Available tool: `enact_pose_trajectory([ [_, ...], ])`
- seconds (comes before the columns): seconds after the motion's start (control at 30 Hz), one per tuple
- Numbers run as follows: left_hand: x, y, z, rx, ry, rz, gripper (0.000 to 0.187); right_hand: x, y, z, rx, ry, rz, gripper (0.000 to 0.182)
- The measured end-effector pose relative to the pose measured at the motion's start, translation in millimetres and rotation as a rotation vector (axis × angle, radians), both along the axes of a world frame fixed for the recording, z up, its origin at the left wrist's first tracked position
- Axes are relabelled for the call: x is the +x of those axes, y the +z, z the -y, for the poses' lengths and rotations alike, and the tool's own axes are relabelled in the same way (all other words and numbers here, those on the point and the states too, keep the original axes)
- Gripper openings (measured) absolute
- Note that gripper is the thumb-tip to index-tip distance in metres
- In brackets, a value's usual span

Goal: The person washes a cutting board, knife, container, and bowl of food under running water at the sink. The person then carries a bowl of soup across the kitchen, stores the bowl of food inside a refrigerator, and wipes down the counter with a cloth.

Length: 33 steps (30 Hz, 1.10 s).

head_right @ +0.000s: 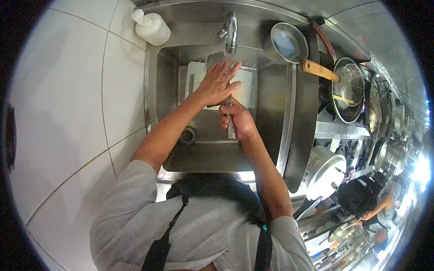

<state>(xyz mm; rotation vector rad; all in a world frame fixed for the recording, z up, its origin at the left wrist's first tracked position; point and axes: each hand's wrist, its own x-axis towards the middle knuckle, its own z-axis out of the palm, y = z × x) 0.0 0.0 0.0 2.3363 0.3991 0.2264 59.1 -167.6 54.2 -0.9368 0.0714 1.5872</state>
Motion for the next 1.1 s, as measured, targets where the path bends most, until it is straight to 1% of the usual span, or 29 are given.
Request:
enact_pose_trajectory([
  [0.07, -4.7, 3.5, -0.3, 0.228, 0.062, -0.133, 0.081, 0.5, 9.6, 2.5, -0.047, 0.06, 0.074, 0.025],
  [0.1, -10.6, -5.4, -15.9, 0.26, 0.057, -0.157, 0.081, -1.3, 1.9, -8.8, -0.016, 0.055, 0.05, 0.025],
  [0.17, 0.3, -28.8, -28.1, 0.064, 0.544, -0.149, 0.079, 11.8, 4.1, -8.1, -0.253, 0.419, 0.675, 0.036],
  [0.2, -0.7, -29.3, -41.8, 0.035, 0.575, 0.004, 0.078, 11.2, 5.0, -6.0, -0.262, 0.414, 0.668, 0.036],
  [0.23, 5.2, -17.6, -53.7, 0.03, 0.559, 0.003, 0.078, 10.1, 5.6, -4.1, -0.223, 0.457, 1.262, 0.043],
  [0.27, 12.7, 2.0, -64.1, -0.021, 0.579, 0.221, 0.074, 8.5, 7.8, -1.1, -0.171, 0.488, 1.857, 0.049],
  [0.3, 18.2, 15.9, -71.8, -0.076, 0.6, 0.438, 0.071, 8.3, 17.5, -0.7, -0.189, 0.487, 1.854, 0.049],
  [0.33, 21.4, 20.7, -79.9, -0.082, 0.589, 0.438, 0.071, 9.1, 31.7, -3.9, -0.275, 0.616, 1.875, 0.053],
  [0.37, 24.7, 25.9, -87.5, -0.248, 0.465, 0.376, 0.064, 10.2, 39.7, -6.7, -0.359, 0.746, 1.89, 0.057],
  [0.4, 27.5, 31.9, -89.7, -0.407, 0.34, 0.31, 0.058, 11.5, 40.5, -8.9, -0.367, 0.739, 1.891, 0.057],
  [0.43, 26.8, 35.6, -83.0, -0.406, 0.331, 0.311, 0.058, 13.7, 40.4, -12.3, -0.371, 0.791, 1.944, 0.055],
  [0.47, 21.9, 37.7, -69.9, -0.37, 0.421, 0.369, 0.051, 16.4, 39.7, -16.0, -0.374, 0.845, 1.996, 0.053],
  [0.5, 16.8, 43.0, -55.6, -0.333, 0.508, 0.426, 0.044, 18.6, 37.6, -20.1, -0.382, 0.835, 1.995, 0.053],
  [0.53, 12.5, 40.7, -37.8, -0.332, 0.495, 0.423, 0.044, 19.8, 33.7, -23.9, -0.347, 0.857, 2.038, 0.051],
  [0.6, 2.2, 26.9, 3.8, -0.028, 0.546, 0.476, 0.043, 24.6, 22.5, -29.2, -0.324, 0.876, 2.072, 0.049],
  [0.63, -5.1, 28.0, 18.8, -0.034, 0.539, 0.472, 0.043, 28.2, 16.3, -31.7, -0.329, 0.911, 2.042, 0.048],
  [0.7, -13.8, 29.3, 39.2, 0.147, 0.435, 0.507, 0.041, 29.7, 18.0, -29.8, -0.339, 0.949, 2.009, 0.046],
  [0.73, -13.7, 21.7, 42.5, 0.12, 0.516, 0.524, 0.036, 30.1, 26.6, -28.7, -0.372, 0.887, 1.862, 0.045],
  [0.77, -11.9, 15.5, 42.4, 0.113, 0.512, 0.519, 0.036, 27.6, 31.6, -25.7, -0.399, 0.828, 1.71, 0.045],
  [0.8, -5.8, 8.1, 37.5, -0.365, 0.544, 0.507, 0.034, 26.2, 23.0, -15.9, -0.404, 0.832, 1.704, 0.045],
  [0.83, 1.2, -1.0, 31.0, -0.843, 0.557, 0.475, 0.033, 26.3, 4.1, 1.6, -0.396, 0.782, 1.626, 0.045],
  [0.87, 1.9, -13.5, 14.9, -1.123, 0.542, 0.371, 0.036, 26.0, -16.8, 20.5, -0.387, 0.731, 1.548, 0.045],
  [0.9, 3.5, -33.8, 0.1, -1.125, 0.542, 0.368, 0.036, 24.2, -42.2, 43.0, -0.404, 0.796, 1.544, 0.044],
  [0.93, 5.1, -61.4, -13.1, -1.049, 0.693, 0.378, 0.041, 22.0, -64.9, 66.6, -0.422, 0.861, 1.54, 0.044],
  [0.97, 3.7, -92.5, -24.9, -0.969, 0.843, 0.387, 0.046, 20.1, -78.3, 89.6, -0.388, 0.84, 1.475, 0.044],
  [1.0, -4.8, -128.4, -36.6, -0.761, 0.951, 0.299, 0.049, 13.9, -84.6, 109.3, -0.358, 0.819, 1.403, 0.046],
  [1.03, -21.8, -167.5, -43.5, -0.548, 1.044, 0.203, 0.051, 8.4, -68.6, 113.6, -0.46, 0.89, 1.2, 0.043],
  [1.07, -45.7, -210.8, -46.0, -0.57, 1.152, 0.053, 0.056, 4.7, -50.8, 114.6, -0.554, 0.95, 0.992, 0.042],
  [1.1, -63.1, -242.5, -49.6, -0.586, 1.254, -0.098, 0.061, -1.0, -55.2, 128.7, -0.561, 0.943, 0.981, 0.042],
])
